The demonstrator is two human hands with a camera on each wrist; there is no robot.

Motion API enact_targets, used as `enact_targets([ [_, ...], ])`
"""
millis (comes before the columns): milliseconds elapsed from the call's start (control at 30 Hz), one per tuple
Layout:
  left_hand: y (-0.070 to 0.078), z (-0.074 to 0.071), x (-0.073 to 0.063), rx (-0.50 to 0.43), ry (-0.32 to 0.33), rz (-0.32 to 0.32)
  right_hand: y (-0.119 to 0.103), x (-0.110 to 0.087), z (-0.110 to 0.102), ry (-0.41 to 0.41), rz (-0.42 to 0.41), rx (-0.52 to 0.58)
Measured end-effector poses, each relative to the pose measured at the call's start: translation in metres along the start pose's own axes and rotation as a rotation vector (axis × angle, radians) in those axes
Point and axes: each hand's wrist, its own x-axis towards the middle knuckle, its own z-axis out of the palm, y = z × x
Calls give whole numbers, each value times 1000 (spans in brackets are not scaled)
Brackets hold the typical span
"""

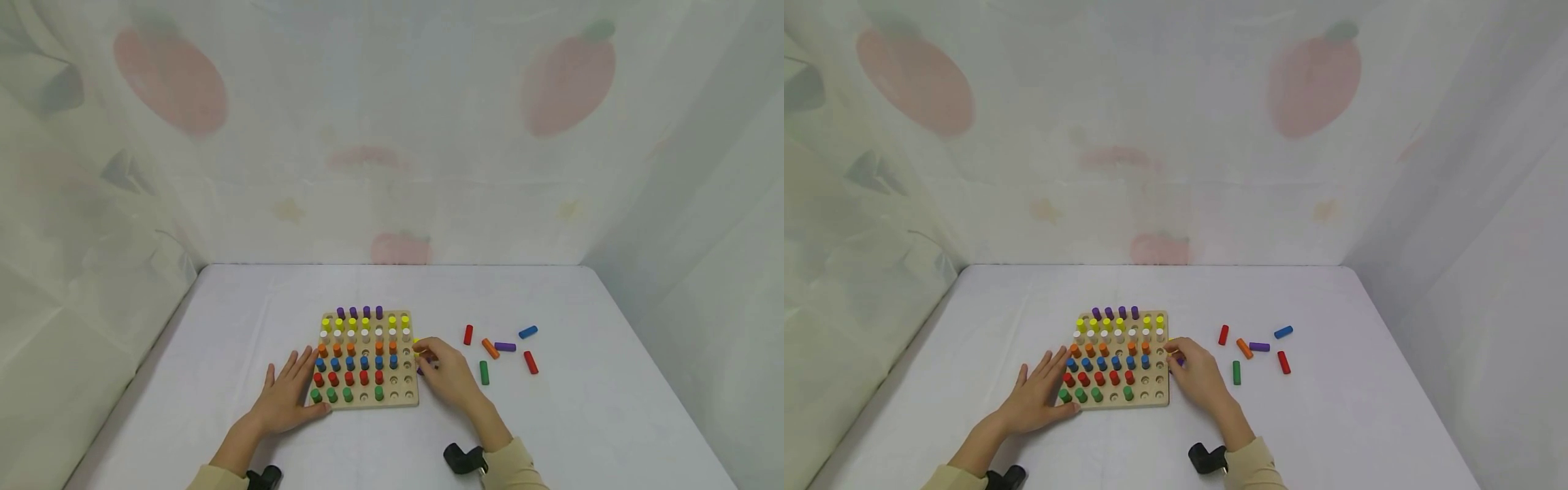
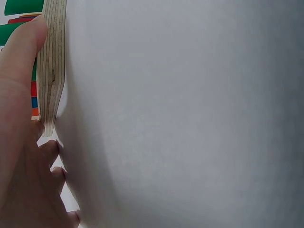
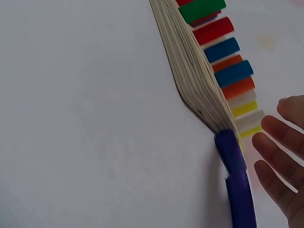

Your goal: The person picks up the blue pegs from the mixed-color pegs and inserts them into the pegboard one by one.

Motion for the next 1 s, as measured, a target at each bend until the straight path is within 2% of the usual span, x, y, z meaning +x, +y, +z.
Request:
enact_targets([
  [367, -2, 1, 0, -4, -3, -3, 23, -6, -24, 95, 69, -41],
  [467, -3, 1, 0, -4, -2, -2, 30, -7, -29, 129, 63, -67],
  [700, -2, 0, 0, -8, -15, -5, 46, -9, -47, 207, -32, -101],
  [1000, -1, 0, -1, -7, -6, 1, 61, -13, -74, 252, 23, -137],
])
